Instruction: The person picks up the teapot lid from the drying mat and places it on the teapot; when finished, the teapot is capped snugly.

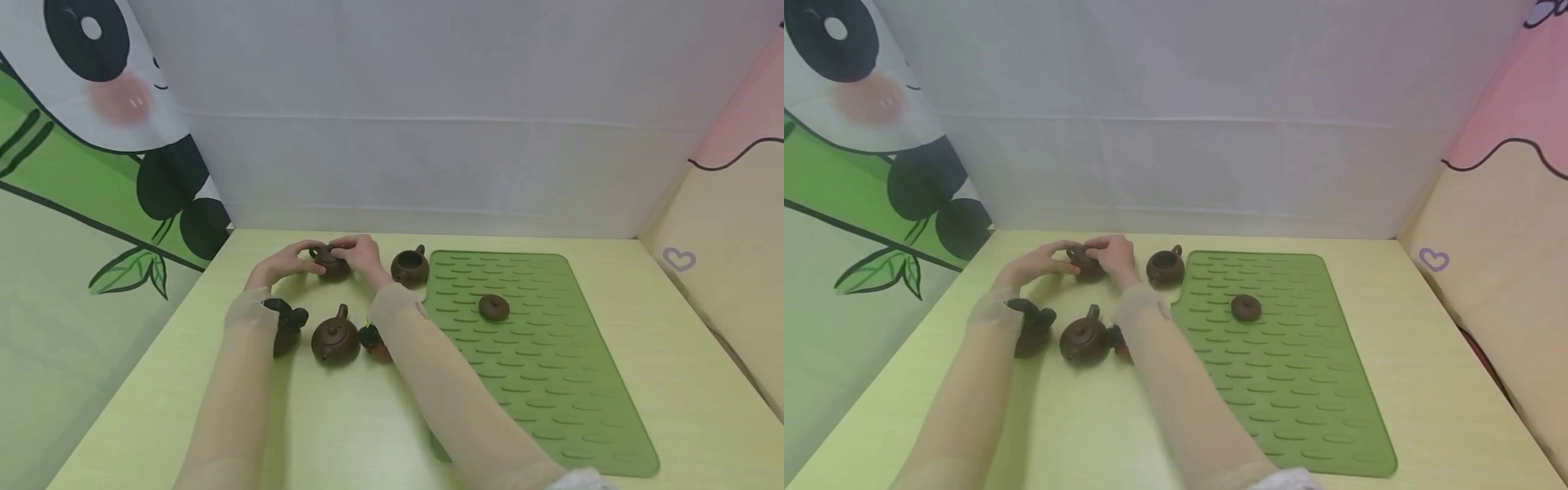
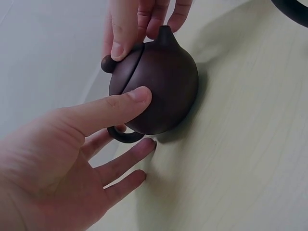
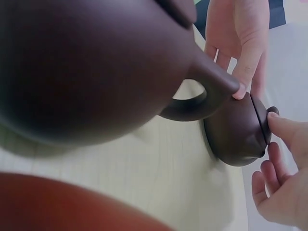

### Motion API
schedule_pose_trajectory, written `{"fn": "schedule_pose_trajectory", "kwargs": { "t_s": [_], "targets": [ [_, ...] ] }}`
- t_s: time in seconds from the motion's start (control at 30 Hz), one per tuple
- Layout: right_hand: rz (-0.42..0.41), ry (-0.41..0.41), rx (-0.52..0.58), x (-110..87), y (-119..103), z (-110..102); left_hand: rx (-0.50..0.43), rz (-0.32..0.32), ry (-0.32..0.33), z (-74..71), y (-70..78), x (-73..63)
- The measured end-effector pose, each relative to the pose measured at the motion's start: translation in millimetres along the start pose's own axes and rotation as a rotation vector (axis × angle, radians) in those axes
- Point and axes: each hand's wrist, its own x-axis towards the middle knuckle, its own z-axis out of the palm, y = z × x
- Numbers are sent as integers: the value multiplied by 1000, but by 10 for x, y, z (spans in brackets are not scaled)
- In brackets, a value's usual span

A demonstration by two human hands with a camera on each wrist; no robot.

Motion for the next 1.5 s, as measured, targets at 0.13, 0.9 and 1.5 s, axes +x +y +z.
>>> {"fn": "schedule_pose_trajectory", "kwargs": {
  "t_s": [0.13,0.9,1.5],
  "targets": [
    [-17,14,-20,4,12,2,6,5,-1,2,10,8],
    [-255,55,57,8,-437,-338,66,47,32,-75,359,53],
    [-492,267,125,-257,-694,-1529,27,302,-39,361,1079,628]
  ]
}}
